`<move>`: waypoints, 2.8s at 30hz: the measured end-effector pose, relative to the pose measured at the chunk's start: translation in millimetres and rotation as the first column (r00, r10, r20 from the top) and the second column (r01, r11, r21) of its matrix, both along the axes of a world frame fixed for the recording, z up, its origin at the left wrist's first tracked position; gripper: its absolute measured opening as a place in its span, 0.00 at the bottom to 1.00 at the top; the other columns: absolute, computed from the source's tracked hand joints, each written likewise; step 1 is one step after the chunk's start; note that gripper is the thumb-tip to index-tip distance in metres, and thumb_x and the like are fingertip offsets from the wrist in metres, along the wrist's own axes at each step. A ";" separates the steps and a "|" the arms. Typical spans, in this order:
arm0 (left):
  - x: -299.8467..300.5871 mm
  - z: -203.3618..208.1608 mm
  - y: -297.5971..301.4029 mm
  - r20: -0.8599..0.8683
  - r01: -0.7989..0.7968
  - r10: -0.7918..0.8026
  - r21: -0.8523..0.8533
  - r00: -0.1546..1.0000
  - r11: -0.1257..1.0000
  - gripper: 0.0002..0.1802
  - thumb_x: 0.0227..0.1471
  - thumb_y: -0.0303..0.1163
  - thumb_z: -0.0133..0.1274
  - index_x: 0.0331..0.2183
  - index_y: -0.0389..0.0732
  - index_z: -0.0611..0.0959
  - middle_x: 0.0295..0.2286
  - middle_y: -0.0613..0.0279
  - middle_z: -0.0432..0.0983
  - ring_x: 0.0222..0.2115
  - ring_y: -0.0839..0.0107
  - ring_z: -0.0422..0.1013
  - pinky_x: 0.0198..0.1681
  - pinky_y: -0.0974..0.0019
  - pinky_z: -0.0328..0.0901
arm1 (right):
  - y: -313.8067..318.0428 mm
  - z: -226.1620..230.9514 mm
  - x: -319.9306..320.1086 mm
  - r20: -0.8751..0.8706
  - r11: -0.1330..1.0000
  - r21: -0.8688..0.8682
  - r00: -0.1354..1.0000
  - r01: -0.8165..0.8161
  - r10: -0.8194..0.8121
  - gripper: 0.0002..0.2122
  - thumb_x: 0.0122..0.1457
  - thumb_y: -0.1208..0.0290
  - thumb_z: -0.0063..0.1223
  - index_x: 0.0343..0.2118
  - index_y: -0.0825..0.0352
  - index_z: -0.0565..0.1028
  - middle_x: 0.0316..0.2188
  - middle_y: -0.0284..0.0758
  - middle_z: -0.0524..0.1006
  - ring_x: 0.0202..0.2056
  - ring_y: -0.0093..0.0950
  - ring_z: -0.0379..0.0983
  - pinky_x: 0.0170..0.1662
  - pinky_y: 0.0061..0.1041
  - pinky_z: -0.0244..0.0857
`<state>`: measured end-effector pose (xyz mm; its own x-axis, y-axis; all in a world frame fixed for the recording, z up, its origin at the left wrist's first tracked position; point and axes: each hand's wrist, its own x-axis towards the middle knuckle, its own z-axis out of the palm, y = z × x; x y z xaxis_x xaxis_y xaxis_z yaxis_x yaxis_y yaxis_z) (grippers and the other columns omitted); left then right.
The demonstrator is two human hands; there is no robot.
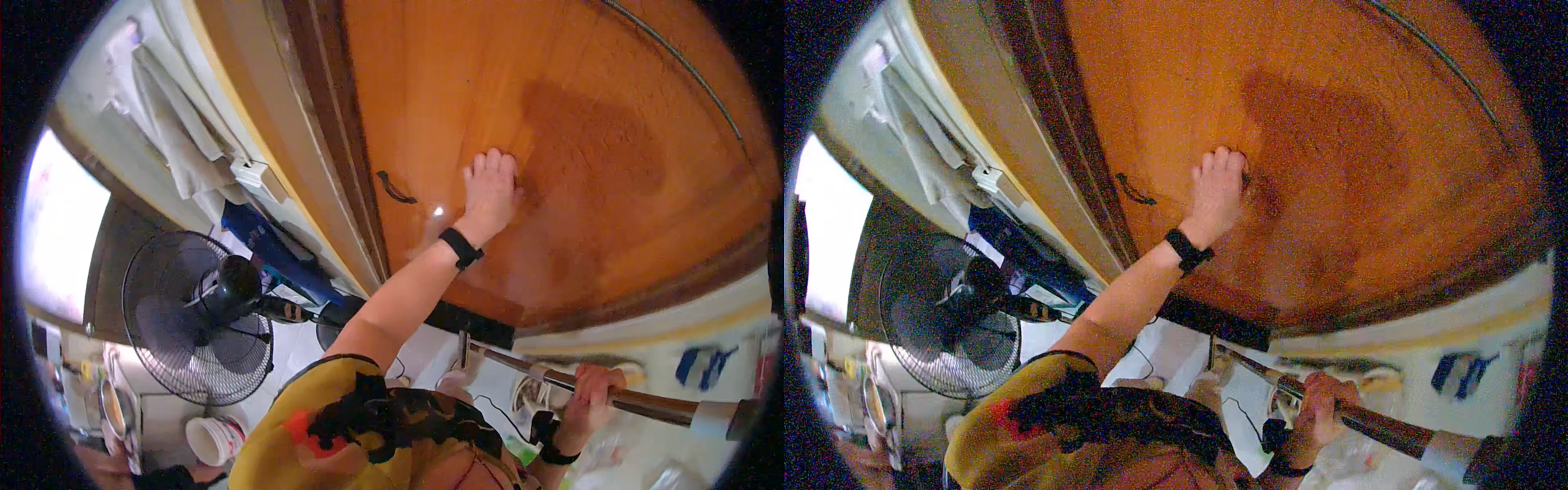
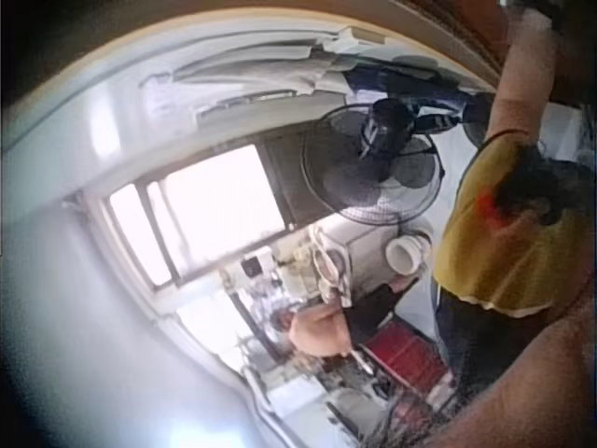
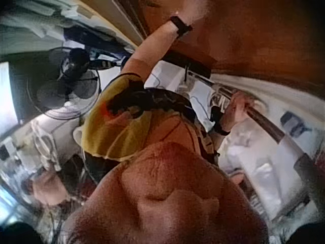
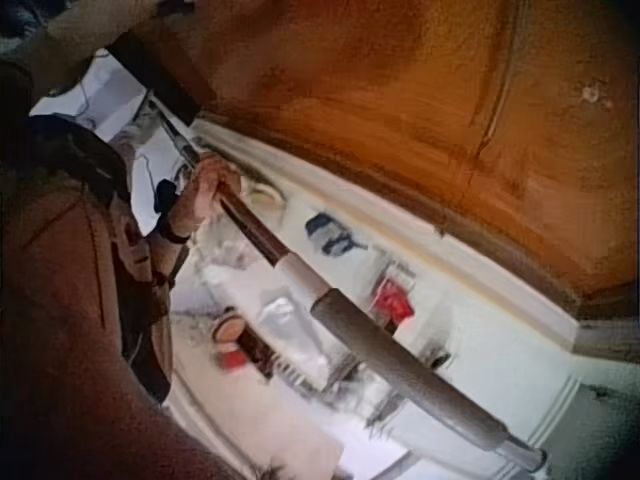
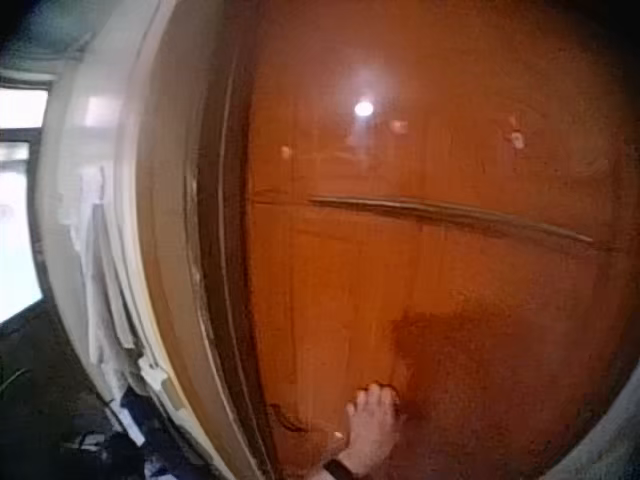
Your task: The person mops the floor with a flat mop, moves a white board containing a yellow cloth, and picks up a children's book and a small item from the floor to place them on a shelf.
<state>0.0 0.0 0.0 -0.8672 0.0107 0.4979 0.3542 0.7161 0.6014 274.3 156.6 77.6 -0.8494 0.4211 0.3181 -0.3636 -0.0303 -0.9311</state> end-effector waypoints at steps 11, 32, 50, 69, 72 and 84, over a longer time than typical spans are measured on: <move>-154.2 55.1 -23.8 0.313 0.205 -0.118 -0.264 0.942 0.943 0.32 0.40 0.37 0.54 0.48 0.46 0.63 0.50 0.57 0.54 0.53 0.54 0.47 0.53 0.44 0.43 | 11.0 -11.3 -193.8 -0.118 0.951 -0.159 0.962 -0.264 0.247 0.11 0.51 0.82 0.39 0.17 0.61 0.56 0.10 0.25 0.52 0.13 0.16 0.48 0.25 0.20 0.50; -294.0 106.0 -189.1 -0.472 -0.629 0.499 -0.168 0.727 0.759 0.34 0.41 0.32 0.53 0.49 0.30 0.60 0.54 0.48 0.46 0.55 0.53 0.43 0.55 0.57 0.45 | -42.1 8.9 -528.6 -0.197 0.718 -0.060 0.713 -0.693 0.673 0.09 0.51 0.79 0.46 0.19 0.60 0.63 0.10 0.23 0.59 0.11 0.15 0.52 0.21 0.18 0.52; -381.3 -91.4 -147.5 0.280 0.110 -0.110 0.016 0.954 0.994 0.23 0.39 0.33 0.53 0.40 0.38 0.70 0.44 0.51 0.62 0.46 0.55 0.58 0.49 0.60 0.54 | -40.4 -2.0 -697.9 -0.246 0.653 -0.005 0.634 -0.758 0.733 0.10 0.51 0.70 0.48 0.17 0.59 0.61 0.08 0.23 0.59 0.11 0.18 0.52 0.21 0.24 0.50; -573.6 -296.8 15.0 0.038 -0.636 -0.963 0.757 0.267 -0.147 0.15 0.50 0.43 0.47 0.28 0.39 0.72 0.29 0.58 0.70 0.28 0.66 0.70 0.33 0.64 0.68 | -42.9 -139.0 -791.0 -0.344 0.722 0.292 0.635 -0.627 0.691 0.12 0.42 0.75 0.55 0.13 0.65 0.62 0.08 0.30 0.64 0.10 0.23 0.59 0.20 0.25 0.58; -627.5 -314.2 29.1 0.056 -0.680 -0.944 0.708 0.326 -0.193 0.08 0.48 0.32 0.49 0.23 0.39 0.73 0.22 0.62 0.71 0.25 0.69 0.69 0.32 0.70 0.68 | -34.6 -159.1 -825.8 -0.345 0.711 0.371 0.622 -0.598 0.703 0.11 0.41 0.75 0.56 0.13 0.66 0.63 0.09 0.31 0.65 0.11 0.24 0.60 0.20 0.25 0.58; -959.6 -323.2 -2.9 0.045 -0.592 -0.776 0.675 0.629 -0.440 0.11 0.53 0.35 0.40 0.32 0.39 0.62 0.30 0.51 0.67 0.31 0.58 0.67 0.38 0.57 0.66 | -12.1 -123.3 -1068.8 -0.135 0.550 0.706 0.677 -0.447 0.723 0.09 0.43 0.73 0.58 0.25 0.67 0.70 0.22 0.35 0.73 0.29 0.32 0.71 0.37 0.34 0.64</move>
<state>-959.6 -2.9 -323.2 -0.8025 0.4439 -0.3986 -0.5045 -0.8616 0.0561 -794.5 144.5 -45.8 -0.5773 -0.5156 0.6331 -0.7771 0.1091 -0.6198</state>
